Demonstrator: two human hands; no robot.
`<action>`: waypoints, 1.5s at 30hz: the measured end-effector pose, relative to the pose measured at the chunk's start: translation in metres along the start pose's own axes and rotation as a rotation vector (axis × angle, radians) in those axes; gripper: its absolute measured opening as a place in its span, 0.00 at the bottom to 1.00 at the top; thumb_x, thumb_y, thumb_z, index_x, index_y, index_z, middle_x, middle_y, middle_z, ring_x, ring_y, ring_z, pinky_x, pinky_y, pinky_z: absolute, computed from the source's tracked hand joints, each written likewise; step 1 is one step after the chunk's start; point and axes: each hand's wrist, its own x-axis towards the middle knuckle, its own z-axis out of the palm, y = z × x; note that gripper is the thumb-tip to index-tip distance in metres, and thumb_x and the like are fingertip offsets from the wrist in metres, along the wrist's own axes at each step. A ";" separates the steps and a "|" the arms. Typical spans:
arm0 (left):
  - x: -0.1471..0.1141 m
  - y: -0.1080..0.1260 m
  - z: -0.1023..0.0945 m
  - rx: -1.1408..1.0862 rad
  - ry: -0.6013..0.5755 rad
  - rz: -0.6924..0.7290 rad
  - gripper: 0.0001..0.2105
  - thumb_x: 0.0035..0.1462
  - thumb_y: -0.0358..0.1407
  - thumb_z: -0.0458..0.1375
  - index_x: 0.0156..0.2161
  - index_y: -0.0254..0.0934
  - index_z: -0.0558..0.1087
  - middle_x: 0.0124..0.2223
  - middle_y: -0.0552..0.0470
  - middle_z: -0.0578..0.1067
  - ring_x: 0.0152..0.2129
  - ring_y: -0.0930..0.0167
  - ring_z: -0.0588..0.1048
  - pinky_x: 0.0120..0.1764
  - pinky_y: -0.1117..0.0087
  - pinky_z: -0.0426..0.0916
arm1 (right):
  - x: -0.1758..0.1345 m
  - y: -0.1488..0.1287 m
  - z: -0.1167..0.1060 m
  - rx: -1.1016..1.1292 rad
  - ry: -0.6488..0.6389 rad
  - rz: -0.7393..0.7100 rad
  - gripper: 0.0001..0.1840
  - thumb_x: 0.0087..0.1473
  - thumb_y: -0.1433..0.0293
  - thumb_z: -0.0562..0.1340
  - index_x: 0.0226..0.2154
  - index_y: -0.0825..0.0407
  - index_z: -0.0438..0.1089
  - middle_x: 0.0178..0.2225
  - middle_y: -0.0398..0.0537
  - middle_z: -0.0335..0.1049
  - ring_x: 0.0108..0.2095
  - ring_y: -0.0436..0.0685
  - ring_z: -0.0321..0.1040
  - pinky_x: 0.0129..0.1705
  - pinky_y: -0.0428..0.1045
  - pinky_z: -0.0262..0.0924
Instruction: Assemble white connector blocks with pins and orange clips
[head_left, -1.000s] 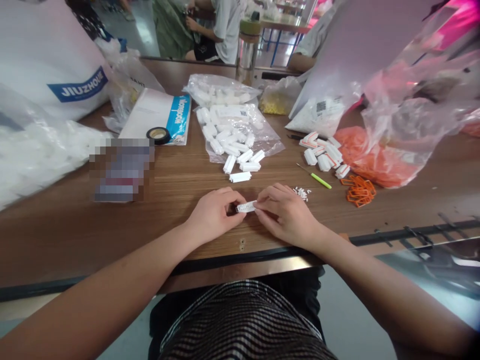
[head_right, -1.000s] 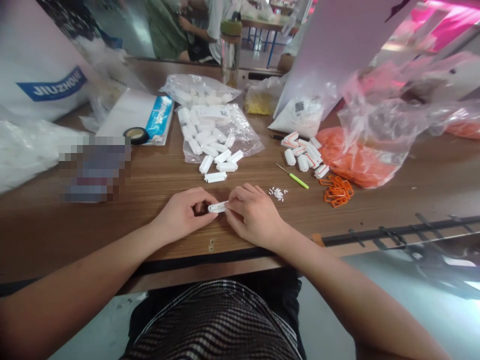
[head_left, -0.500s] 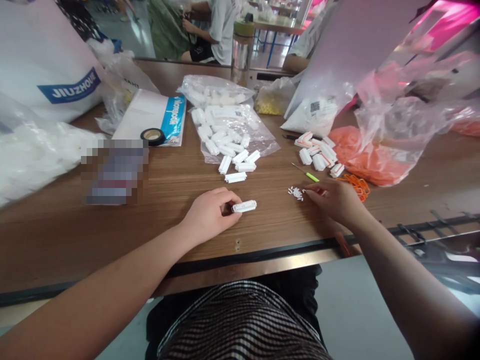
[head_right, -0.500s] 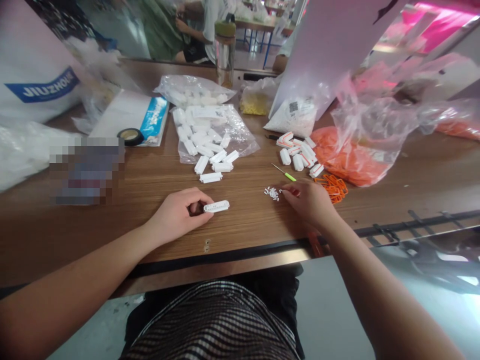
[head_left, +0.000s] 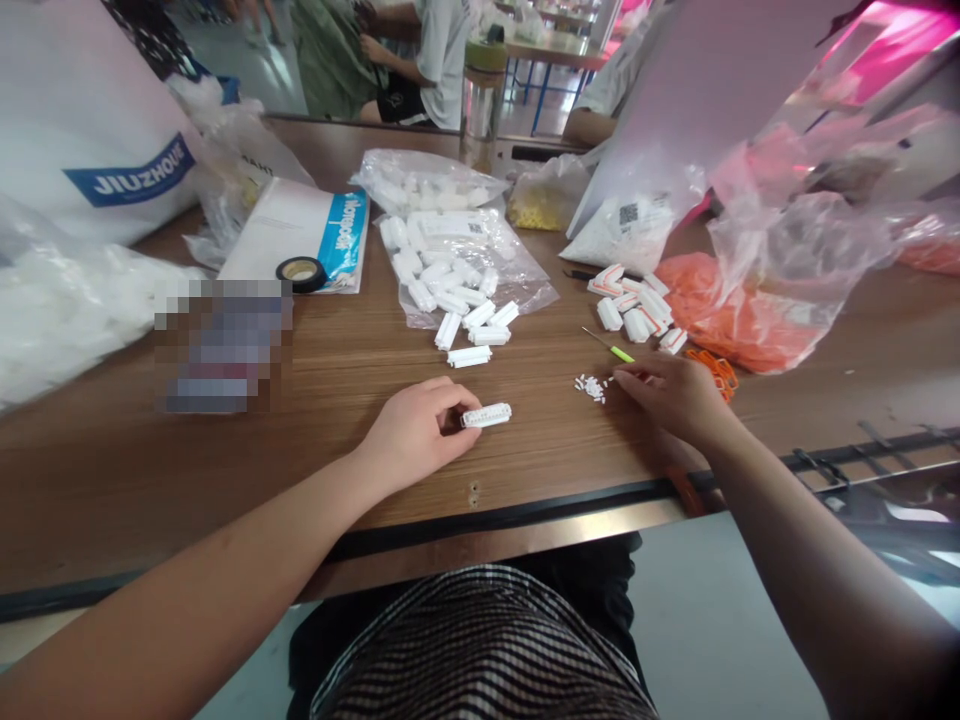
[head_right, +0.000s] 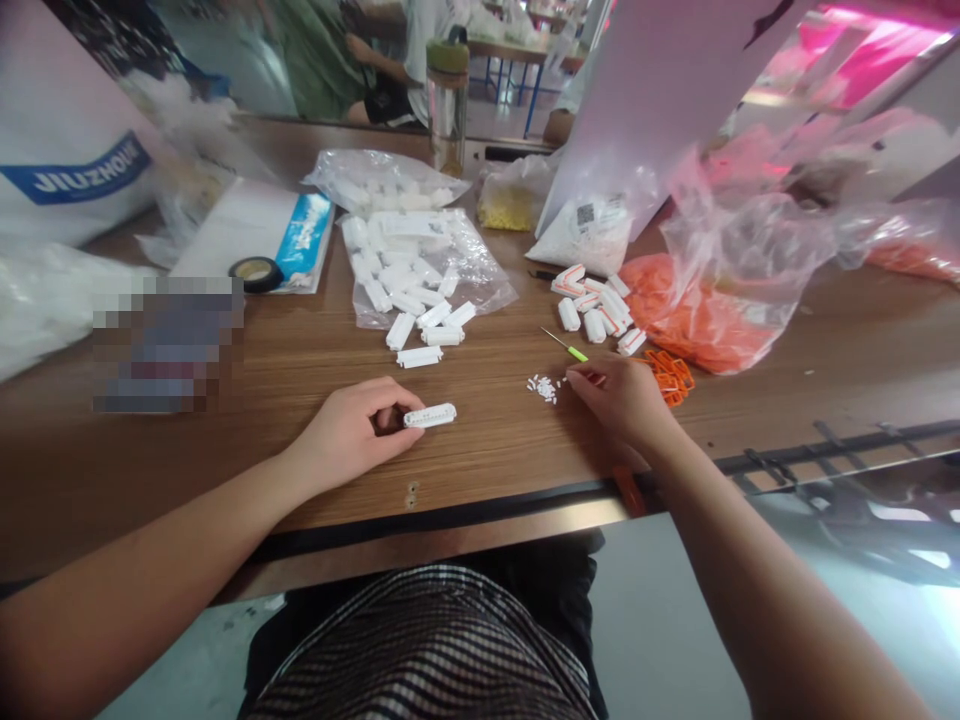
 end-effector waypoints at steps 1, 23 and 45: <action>0.000 0.000 0.000 0.000 -0.001 0.000 0.05 0.53 0.34 0.62 0.37 0.41 0.76 0.29 0.56 0.70 0.25 0.74 0.67 0.31 0.70 0.62 | 0.000 -0.001 0.001 0.009 0.006 0.009 0.14 0.54 0.60 0.61 0.33 0.51 0.79 0.33 0.49 0.79 0.31 0.57 0.72 0.33 0.50 0.63; 0.000 0.001 -0.001 -0.005 0.003 0.003 0.05 0.53 0.34 0.61 0.37 0.41 0.76 0.29 0.55 0.70 0.25 0.74 0.67 0.31 0.70 0.61 | -0.002 -0.004 -0.001 0.019 -0.073 0.017 0.10 0.52 0.62 0.63 0.27 0.50 0.77 0.27 0.46 0.76 0.27 0.56 0.69 0.32 0.52 0.62; 0.000 0.000 0.001 -0.048 0.020 0.024 0.05 0.53 0.33 0.61 0.37 0.40 0.76 0.31 0.55 0.71 0.26 0.73 0.68 0.32 0.69 0.61 | -0.011 -0.132 0.021 0.101 -0.124 -0.561 0.10 0.60 0.69 0.58 0.30 0.51 0.72 0.30 0.46 0.70 0.34 0.55 0.65 0.41 0.54 0.54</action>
